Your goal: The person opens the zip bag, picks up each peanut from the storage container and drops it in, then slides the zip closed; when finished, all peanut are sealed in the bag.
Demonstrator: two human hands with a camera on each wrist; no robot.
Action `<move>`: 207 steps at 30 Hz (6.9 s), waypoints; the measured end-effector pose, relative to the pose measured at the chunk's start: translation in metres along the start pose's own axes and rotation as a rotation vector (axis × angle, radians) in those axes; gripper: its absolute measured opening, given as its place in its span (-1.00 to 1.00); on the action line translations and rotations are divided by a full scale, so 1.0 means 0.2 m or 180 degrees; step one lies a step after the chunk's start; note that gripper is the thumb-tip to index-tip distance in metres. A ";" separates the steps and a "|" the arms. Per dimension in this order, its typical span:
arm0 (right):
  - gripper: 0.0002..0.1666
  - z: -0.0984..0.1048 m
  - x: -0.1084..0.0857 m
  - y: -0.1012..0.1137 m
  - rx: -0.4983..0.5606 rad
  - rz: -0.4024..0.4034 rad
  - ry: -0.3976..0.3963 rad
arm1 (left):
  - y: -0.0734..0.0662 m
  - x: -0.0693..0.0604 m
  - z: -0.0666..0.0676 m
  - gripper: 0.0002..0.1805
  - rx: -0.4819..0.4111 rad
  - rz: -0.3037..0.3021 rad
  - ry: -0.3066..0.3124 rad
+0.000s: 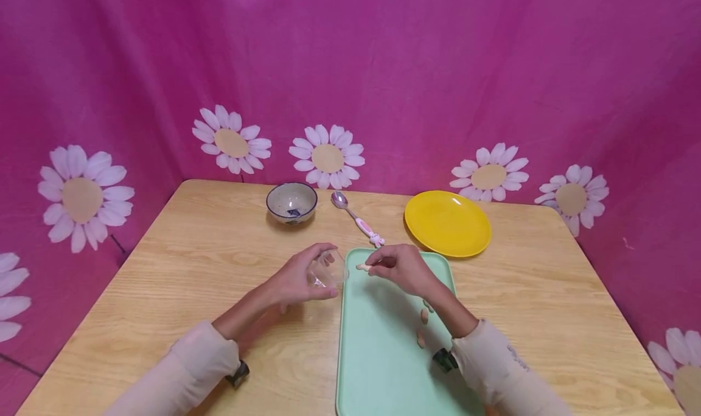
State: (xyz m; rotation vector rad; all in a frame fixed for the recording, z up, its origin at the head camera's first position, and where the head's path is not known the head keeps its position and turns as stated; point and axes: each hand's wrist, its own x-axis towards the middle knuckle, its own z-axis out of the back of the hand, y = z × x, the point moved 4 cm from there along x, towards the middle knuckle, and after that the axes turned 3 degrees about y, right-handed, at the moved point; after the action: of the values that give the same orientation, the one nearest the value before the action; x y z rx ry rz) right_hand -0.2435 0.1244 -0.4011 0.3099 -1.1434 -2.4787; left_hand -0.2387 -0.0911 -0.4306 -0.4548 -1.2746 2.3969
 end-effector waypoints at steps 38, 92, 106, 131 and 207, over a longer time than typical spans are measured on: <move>-0.72 0.11 -0.07 -0.10 -0.0007 0.0089 0.0009 | -0.02 0.03 0.03 -0.16 0.0054 -0.0041 -0.0082; -0.83 0.19 -0.11 -0.26 -0.0507 -0.0223 -0.0080 | 0.03 -0.01 0.02 -0.15 0.0026 0.0052 -0.0072; -0.83 0.05 0.04 -0.03 0.0305 -0.0218 -0.0407 | 0.02 0.00 0.02 -0.15 -0.0013 0.0029 -0.0041; -0.74 -0.08 0.08 0.14 0.0483 0.0132 -0.0081 | 0.02 0.01 0.02 -0.14 -0.0065 -0.0058 -0.0019; -0.85 0.10 -0.03 -0.05 0.0139 -0.0255 -0.0055 | 0.02 0.02 0.02 -0.16 -0.0019 -0.0232 -0.0035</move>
State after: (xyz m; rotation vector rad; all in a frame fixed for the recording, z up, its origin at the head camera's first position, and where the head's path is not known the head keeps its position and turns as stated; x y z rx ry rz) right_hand -0.2474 0.1466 -0.3962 0.3539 -1.2160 -2.5326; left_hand -0.2442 -0.0944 -0.4324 -0.3905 -1.2810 2.3391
